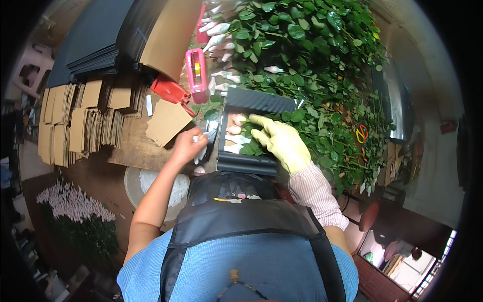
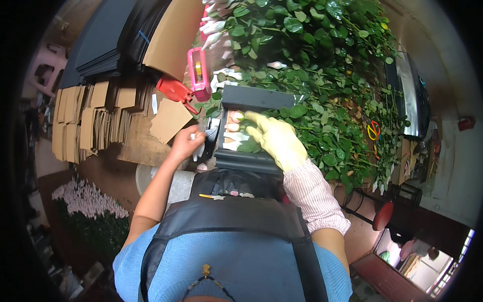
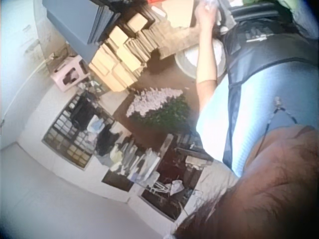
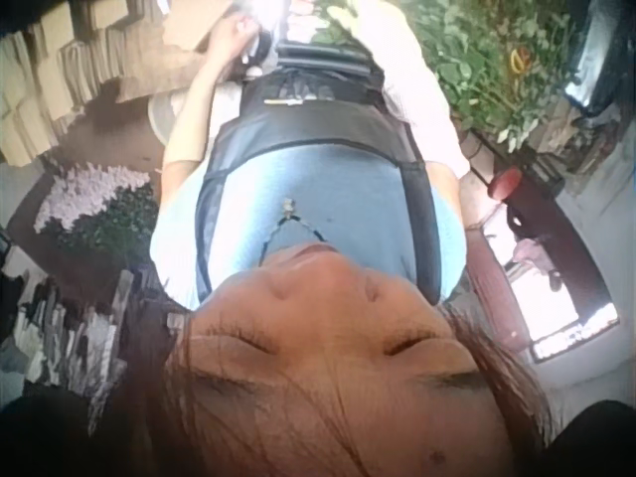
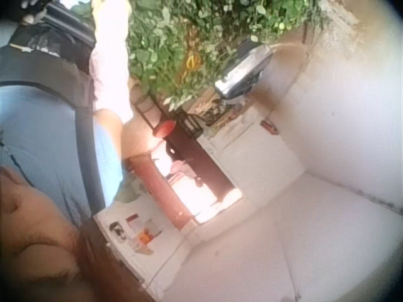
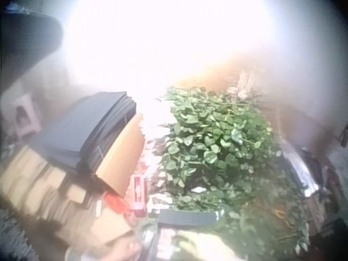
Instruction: The person arranges white flowers and green leaves into a black rectangular container. They use scissors to trim the stems and adjust the placement of the flowers and foliage within the container.
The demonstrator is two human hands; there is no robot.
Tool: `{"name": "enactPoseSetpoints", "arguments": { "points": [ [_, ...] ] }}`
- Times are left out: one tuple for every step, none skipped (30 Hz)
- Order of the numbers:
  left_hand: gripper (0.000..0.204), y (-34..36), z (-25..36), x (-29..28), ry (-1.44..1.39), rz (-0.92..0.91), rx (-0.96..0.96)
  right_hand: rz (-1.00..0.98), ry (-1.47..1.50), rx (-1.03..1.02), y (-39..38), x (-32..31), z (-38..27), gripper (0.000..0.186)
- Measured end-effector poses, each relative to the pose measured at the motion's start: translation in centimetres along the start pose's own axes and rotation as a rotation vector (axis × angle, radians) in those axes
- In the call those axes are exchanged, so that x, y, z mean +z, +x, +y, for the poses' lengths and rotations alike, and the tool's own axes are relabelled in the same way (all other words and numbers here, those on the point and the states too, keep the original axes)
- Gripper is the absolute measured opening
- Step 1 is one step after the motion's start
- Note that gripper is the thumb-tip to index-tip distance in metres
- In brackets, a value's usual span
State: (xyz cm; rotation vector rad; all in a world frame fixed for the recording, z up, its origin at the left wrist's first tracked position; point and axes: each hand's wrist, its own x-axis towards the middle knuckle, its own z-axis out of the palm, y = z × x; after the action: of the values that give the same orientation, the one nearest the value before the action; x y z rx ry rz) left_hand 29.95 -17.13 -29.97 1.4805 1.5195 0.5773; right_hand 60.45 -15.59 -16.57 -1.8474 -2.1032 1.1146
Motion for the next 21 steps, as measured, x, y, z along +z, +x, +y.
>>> {"name": "enactPoseSetpoints", "arguments": {
  "points": [
    [0.039, -0.1, 2.0, 1.2, 0.072, 0.019, -0.025, -0.038, 0.045, -0.049, 0.3, 0.9, 1.1, 0.042],
    [0.041, 0.3, 2.7, 2.4, 0.092, 0.033, 0.008, -0.127, -0.062, 0.078, 0.5, 1.1, 0.4, 0.035],
    [0.045, 0.8, 3.2, 3.3, 0.115, 0.047, 0.045, -0.229, -0.18, 0.192, 0.8, 1.2, -0.3, 0.029],
    [0.045, 1.3, 3.5, 4.1, 0.162, -0.028, 0.049, -0.281, -0.401, 0.11, 2.0, 2.7, 0.3, 0.027],
    [0.045, 2.0, 3.7, 4.7, 0.205, -0.103, 0.057, -0.329, -0.624, 0.027, 3.0, 4.1, 1.3, 0.025],
    [0.046, 2.3, 3.7, 5.3, 0.249, -0.177, 0.063, -0.326, -0.605, 0.017, 3.5, 4.6, 1.6, 0.024],
    [0.046, 2.5, 3.2, 5.8, 0.143, -0.198, 0.037, -0.322, -0.587, 0.007, 3.8, 4.9, 1.9, 0.023],
    [0.045, 2.5, 2.9, 6.1, 0.04, -0.221, 0.008, -0.321, -0.564, -0.001, 3.9, 5.2, 2.0, 0.023],
    [0.046, 2.5, 2.6, 6.4, -0.064, -0.243, -0.021, -0.318, -0.559, 0.015, 3.9, 5.3, 2.1, 0.023],
    [0.037, 2.1, 2.4, 7.0, -0.244, -0.181, -0.016, -0.316, -0.554, 0.032, 3.9, 5.4, 2.2, 0.024],
    [0.033, 1.7, 1.9, 7.3, -0.287, -0.107, -0.033, -0.309, -0.545, 0.053, 3.8, 5.5, 2.2, 0.024],
    [0.031, 1.5, 1.2, 7.8, -0.33, -0.032, -0.05, -0.317, -0.552, 0.069, 4.0, 5.7, 2.3, 0.024],
    [0.03, 1.0, 0.6, 8.1, -0.372, 0.043, -0.067, -0.324, -0.559, 0.085, 4.4, 5.9, 2.5, 0.025],
    [0.027, 0.4, 1.1, 9.0, -0.642, 0.267, -0.084, -0.332, -0.567, 0.099, 4.5, 6.1, 2.6, 0.025],
    [0.024, 0.5, 1.0, 6.9, -0.575, 0.329, -0.103, -0.351, -0.534, 0.118, 4.2, 5.8, 2.4, 0.025],
    [0.024, 1.1, -0.4, 5.1, -0.611, 0.277, -0.081, -0.371, -0.501, 0.137, 3.8, 5.0, 2.0, 0.026],
    [0.023, 1.4, -1.3, 3.9, -0.65, 0.241, -0.06, -0.392, -0.476, 0.143, 3.5, 4.2, 1.3, 0.026],
    [0.022, 0.9, -1.0, 3.8, -0.503, 0.256, 0.073, -0.385, -0.441, 0.106, 2.4, 3.1, 0.9, 0.029],
    [0.02, 0.4, -0.7, 3.7, -0.353, 0.269, 0.202, -0.319, -0.383, 0.084, 1.6, 3.4, 2.1, 0.03],
    [0.017, -0.3, 1.2, 1.9, -0.182, -0.038, -0.155, -0.261, -0.357, 0.031, 0.7, 2.4, 1.6, 0.03],
    [0.028, -0.2, 2.5, 1.6, -0.011, -0.108, -0.103, -0.204, -0.331, -0.031, 0.2, 1.6, 0.7, 0.03]
  ]
}}
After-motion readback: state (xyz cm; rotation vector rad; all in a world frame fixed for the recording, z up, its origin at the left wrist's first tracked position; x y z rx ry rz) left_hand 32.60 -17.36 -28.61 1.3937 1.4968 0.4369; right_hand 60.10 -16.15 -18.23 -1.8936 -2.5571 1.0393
